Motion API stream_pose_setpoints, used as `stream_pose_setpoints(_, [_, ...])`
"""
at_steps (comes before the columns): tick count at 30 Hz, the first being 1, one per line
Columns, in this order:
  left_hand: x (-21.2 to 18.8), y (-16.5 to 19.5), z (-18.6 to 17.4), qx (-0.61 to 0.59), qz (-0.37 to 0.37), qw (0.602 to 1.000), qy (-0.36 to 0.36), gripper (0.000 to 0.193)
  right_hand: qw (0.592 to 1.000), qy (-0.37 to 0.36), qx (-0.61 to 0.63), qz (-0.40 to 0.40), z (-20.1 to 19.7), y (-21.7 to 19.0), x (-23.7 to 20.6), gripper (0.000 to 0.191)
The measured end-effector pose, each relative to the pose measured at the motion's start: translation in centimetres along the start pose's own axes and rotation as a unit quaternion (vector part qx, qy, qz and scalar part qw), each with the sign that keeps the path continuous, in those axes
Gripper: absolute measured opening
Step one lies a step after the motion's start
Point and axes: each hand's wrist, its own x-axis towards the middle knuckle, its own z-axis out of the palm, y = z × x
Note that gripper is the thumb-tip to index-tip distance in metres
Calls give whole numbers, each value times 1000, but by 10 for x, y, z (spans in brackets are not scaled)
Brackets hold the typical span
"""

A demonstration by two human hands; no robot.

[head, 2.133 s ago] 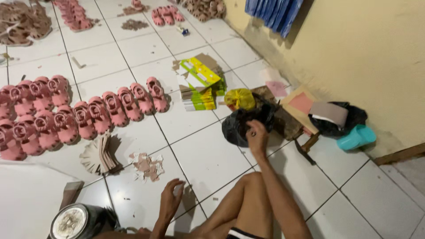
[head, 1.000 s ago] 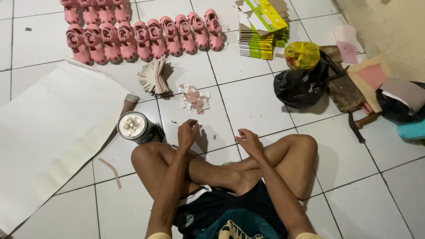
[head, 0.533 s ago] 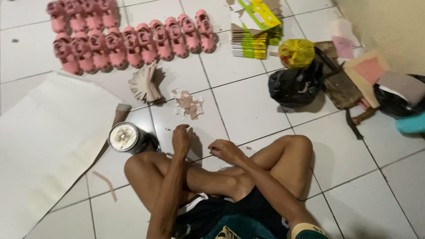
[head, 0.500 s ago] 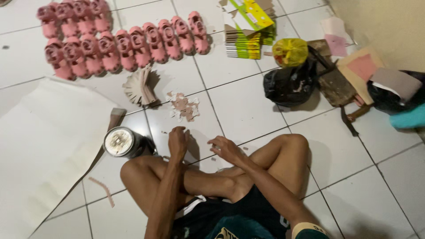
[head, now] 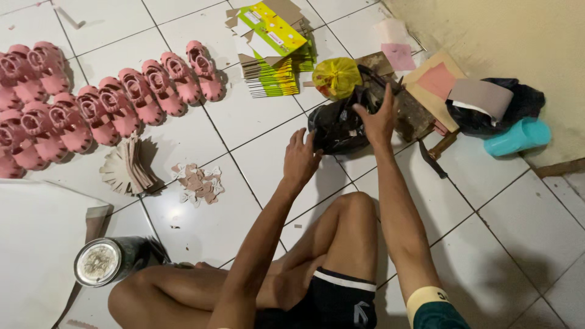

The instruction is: The person sits on the floor sorting and cleaning small pink shoe parts, then moves to a sewing machine to thread it and prepare for stitching. The person handles shoe components, a plastic bag, and a sewing machine.

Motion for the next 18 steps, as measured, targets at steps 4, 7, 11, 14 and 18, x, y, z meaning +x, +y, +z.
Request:
stream_pose_setpoints(4, [47, 13, 14, 57, -16, 998, -33, 29, 991, -117, -7, 65, 1, 28, 14, 50])
stream_pose_setpoints(7, [61, 1, 2, -140, -132, 981, -19, 25, 979, -98, 89, 154, -13, 50, 17, 29])
stream_pose_setpoints(11, [27, -12, -43, -490, -105, 865, -23, 30, 946, -60, 261, 182, -63, 40, -2, 24])
stream_pose_setpoints(14, [-22, -11, -79, -496, -126, 856, -79, 45, 834, -175, 459, 254, -98, 13, -34, 46])
stream_pose_setpoints(18, [-74, -12, -123, -159, -94, 980, -80, 60, 852, -360, 285, 250, -108, -23, -73, 64])
